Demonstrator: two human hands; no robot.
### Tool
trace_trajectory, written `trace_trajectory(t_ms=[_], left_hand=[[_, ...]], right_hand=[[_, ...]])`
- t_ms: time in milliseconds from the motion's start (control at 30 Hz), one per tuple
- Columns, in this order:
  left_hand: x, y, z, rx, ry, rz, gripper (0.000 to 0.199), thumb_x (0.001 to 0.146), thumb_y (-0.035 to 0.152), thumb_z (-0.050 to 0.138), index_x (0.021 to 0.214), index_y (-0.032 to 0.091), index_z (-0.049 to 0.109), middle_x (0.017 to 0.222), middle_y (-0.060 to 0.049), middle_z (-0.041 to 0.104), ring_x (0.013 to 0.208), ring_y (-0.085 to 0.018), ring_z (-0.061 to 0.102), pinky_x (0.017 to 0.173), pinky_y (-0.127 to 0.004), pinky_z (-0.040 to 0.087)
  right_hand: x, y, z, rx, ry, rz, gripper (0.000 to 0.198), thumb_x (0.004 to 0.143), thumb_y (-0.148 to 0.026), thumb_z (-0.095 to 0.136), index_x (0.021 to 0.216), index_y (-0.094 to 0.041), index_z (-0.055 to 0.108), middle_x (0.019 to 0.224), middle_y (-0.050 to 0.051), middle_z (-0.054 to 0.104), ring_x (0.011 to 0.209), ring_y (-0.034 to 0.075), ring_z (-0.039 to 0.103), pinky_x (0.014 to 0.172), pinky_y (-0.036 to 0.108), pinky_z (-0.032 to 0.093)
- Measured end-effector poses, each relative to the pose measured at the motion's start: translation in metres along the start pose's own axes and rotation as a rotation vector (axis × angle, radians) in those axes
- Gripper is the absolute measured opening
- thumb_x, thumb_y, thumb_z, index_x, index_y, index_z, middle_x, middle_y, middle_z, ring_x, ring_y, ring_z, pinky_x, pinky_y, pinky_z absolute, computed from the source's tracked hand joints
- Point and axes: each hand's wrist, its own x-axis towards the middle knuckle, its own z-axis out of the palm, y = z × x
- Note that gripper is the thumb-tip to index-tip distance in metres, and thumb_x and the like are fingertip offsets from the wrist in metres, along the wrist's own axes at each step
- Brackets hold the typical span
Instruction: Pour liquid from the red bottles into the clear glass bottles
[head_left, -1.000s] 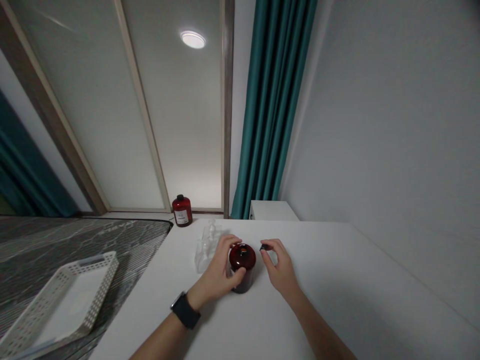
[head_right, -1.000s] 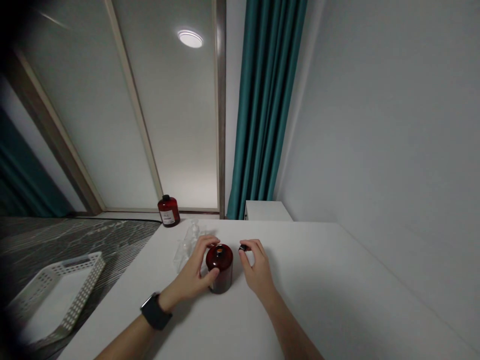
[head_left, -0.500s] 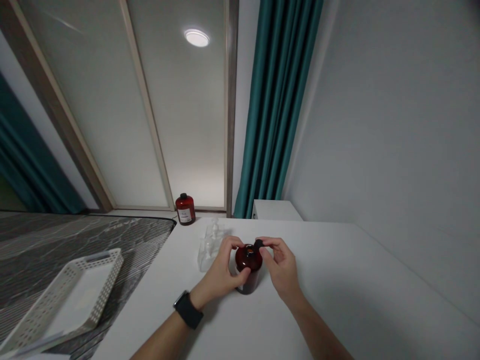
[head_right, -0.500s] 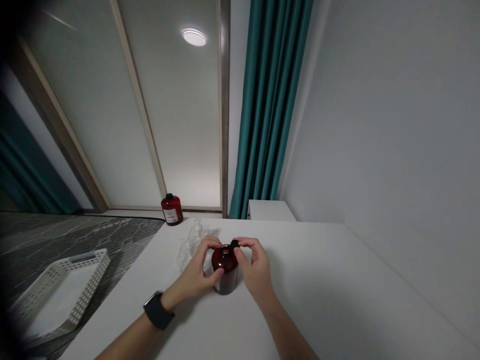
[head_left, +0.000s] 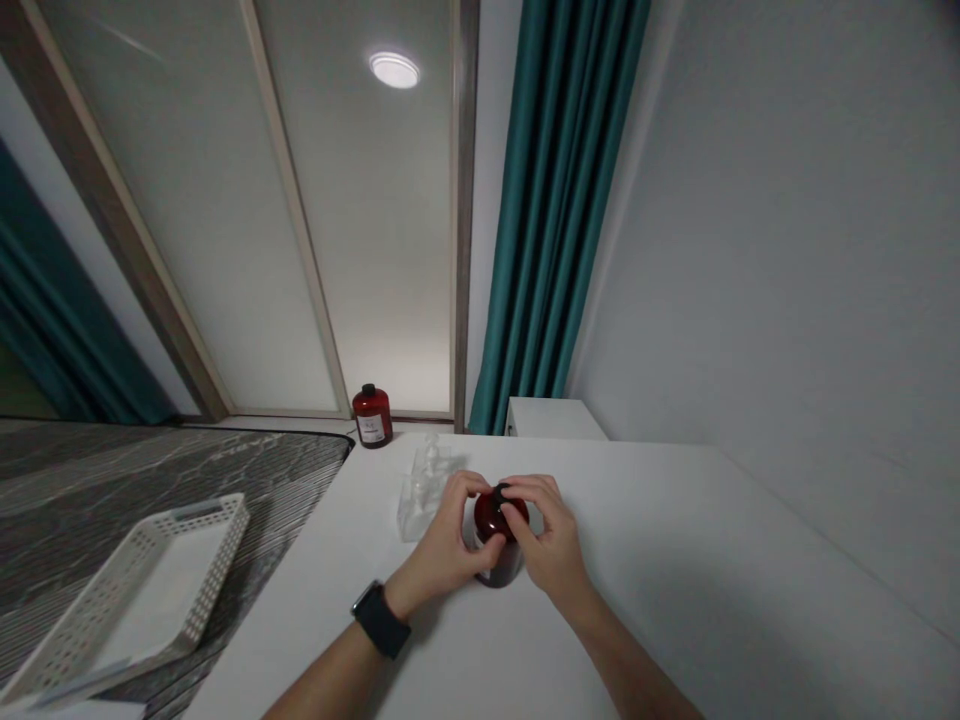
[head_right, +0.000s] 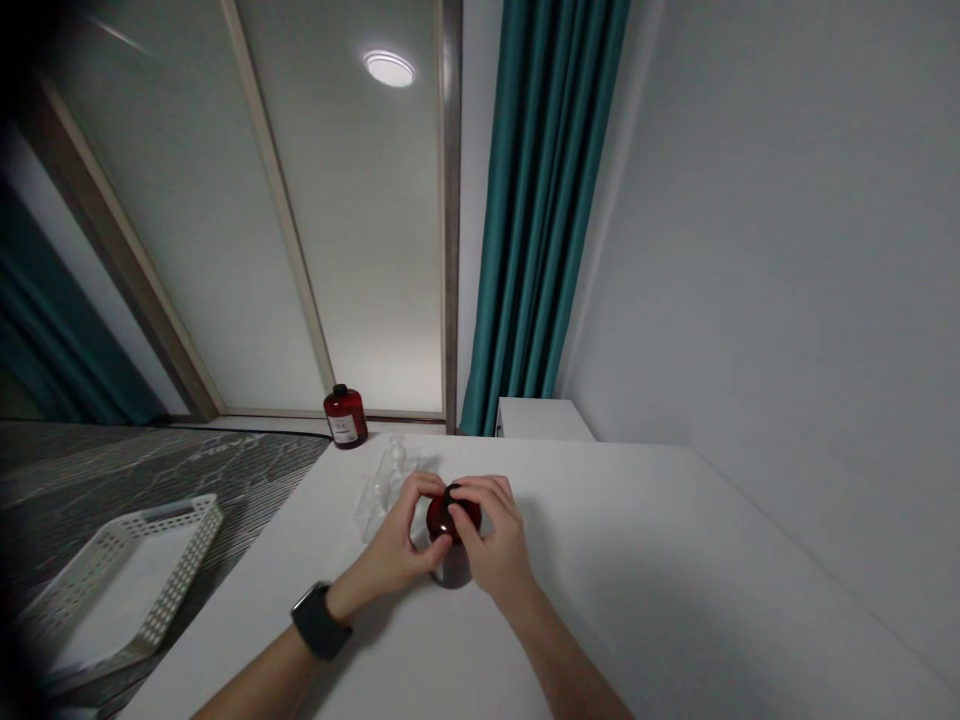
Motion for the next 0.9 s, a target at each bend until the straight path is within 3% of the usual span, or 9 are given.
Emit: trace_trajectory(t_ms=[633, 900], left_hand=[[0.0004, 0.0006, 0.0007, -0.006, 0.000, -0.007, 0.039, 0.078, 0.021, 0.063, 0.113, 0.021, 0.046, 0.111, -0.007, 0.047, 0.106, -0.025, 0.050, 0.095, -0.041, 0.042], [0.0004, 0.0003, 0.0008, -0.022, -0.003, -0.015, 0.040, 0.077, 0.018, 0.063, 0.113, 0.022, 0.046, 0.112, -0.007, 0.047, 0.107, -0.025, 0.050, 0.096, -0.041, 0.041]], right_hand=[[-0.0075, 0.0001, -0.0026, -0.028, -0.020, 0.048, 0.017, 0.092, -0.017, 0.059, 0.102, -0.027, 0.069, 0.098, 0.005, 0.061, 0.095, 0.020, 0.062, 0.084, 0.034, 0.052], [-0.0092, -0.0011, -0.0035, 0.016, -0.072, 0.061, 0.024, 0.094, -0.014, 0.054, 0.108, -0.028, 0.066, 0.109, 0.006, 0.065, 0.105, 0.020, 0.063, 0.091, 0.035, 0.052]])
